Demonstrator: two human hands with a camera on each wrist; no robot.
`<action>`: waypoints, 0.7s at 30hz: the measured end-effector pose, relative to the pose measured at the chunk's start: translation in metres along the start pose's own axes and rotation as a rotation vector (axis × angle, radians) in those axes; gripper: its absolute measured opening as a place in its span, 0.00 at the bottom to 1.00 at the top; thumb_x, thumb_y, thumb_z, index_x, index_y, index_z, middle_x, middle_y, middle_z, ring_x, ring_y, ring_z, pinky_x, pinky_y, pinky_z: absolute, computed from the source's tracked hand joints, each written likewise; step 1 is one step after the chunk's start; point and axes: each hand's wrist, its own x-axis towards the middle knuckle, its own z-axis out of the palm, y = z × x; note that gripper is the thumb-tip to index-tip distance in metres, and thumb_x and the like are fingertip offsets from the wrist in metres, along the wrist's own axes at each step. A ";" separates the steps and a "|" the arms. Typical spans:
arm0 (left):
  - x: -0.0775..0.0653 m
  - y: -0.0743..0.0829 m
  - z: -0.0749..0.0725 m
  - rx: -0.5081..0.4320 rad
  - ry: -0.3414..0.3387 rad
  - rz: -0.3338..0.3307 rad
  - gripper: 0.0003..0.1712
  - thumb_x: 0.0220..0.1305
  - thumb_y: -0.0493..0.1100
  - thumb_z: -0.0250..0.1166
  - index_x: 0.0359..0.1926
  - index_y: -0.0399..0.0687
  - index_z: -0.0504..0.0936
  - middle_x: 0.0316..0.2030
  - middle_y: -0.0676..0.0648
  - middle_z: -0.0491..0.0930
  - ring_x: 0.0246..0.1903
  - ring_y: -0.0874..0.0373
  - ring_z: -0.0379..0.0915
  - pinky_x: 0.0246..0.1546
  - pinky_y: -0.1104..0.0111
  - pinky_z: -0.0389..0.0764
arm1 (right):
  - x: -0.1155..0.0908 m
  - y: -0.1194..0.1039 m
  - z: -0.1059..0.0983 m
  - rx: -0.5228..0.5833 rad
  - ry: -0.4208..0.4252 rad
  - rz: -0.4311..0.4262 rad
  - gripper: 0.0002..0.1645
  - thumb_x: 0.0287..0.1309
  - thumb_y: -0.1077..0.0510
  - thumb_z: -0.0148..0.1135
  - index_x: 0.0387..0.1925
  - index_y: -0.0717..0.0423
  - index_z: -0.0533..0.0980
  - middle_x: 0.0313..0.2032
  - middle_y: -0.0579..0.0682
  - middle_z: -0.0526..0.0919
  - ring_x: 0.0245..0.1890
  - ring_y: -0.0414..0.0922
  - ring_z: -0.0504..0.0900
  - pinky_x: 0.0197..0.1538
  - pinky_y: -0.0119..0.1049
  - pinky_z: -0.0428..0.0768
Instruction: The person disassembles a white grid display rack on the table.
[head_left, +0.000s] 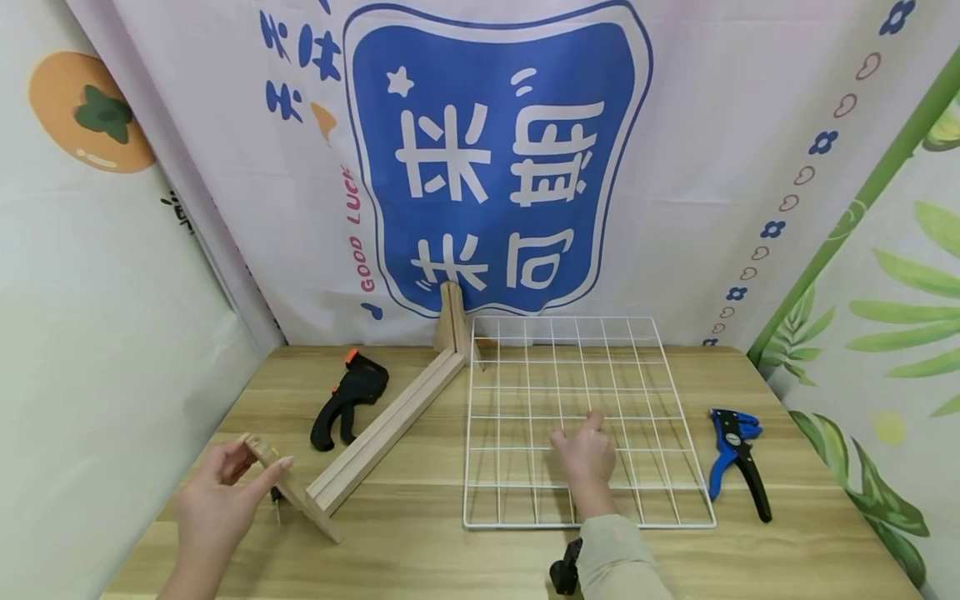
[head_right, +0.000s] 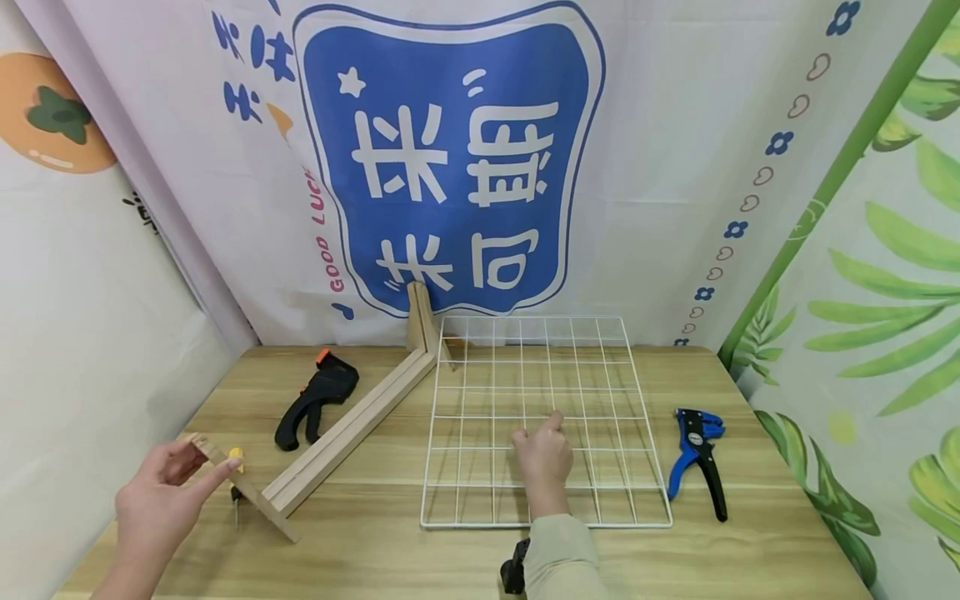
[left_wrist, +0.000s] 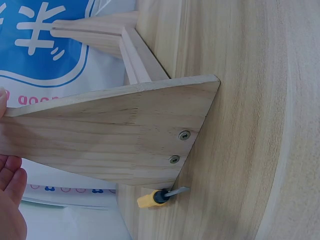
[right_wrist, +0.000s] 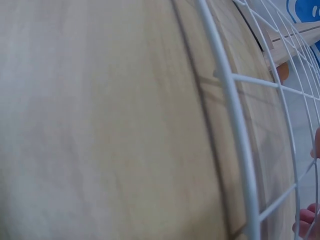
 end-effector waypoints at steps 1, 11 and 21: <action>0.000 0.000 0.000 -0.001 0.002 0.003 0.31 0.40 0.44 0.78 0.47 0.42 0.76 0.46 0.39 0.79 0.32 0.93 0.61 0.33 0.94 0.67 | 0.000 0.001 0.000 0.002 -0.008 0.008 0.34 0.44 0.52 0.64 0.49 0.68 0.64 0.12 0.50 0.67 0.12 0.45 0.65 0.14 0.33 0.63; 0.000 0.002 0.001 -0.018 0.033 0.041 0.29 0.39 0.41 0.78 0.45 0.41 0.77 0.41 0.43 0.82 0.32 0.92 0.64 0.34 0.94 0.68 | -0.003 0.011 0.008 0.028 -0.023 0.005 0.34 0.46 0.54 0.62 0.51 0.70 0.64 0.13 0.50 0.68 0.10 0.41 0.63 0.13 0.29 0.62; 0.001 0.001 0.000 -0.003 0.013 0.010 0.30 0.39 0.42 0.78 0.45 0.43 0.77 0.42 0.44 0.81 0.31 0.92 0.63 0.33 0.94 0.68 | -0.005 0.021 0.015 0.068 -0.031 0.031 0.37 0.48 0.51 0.60 0.54 0.71 0.63 0.12 0.49 0.67 0.10 0.42 0.63 0.13 0.30 0.62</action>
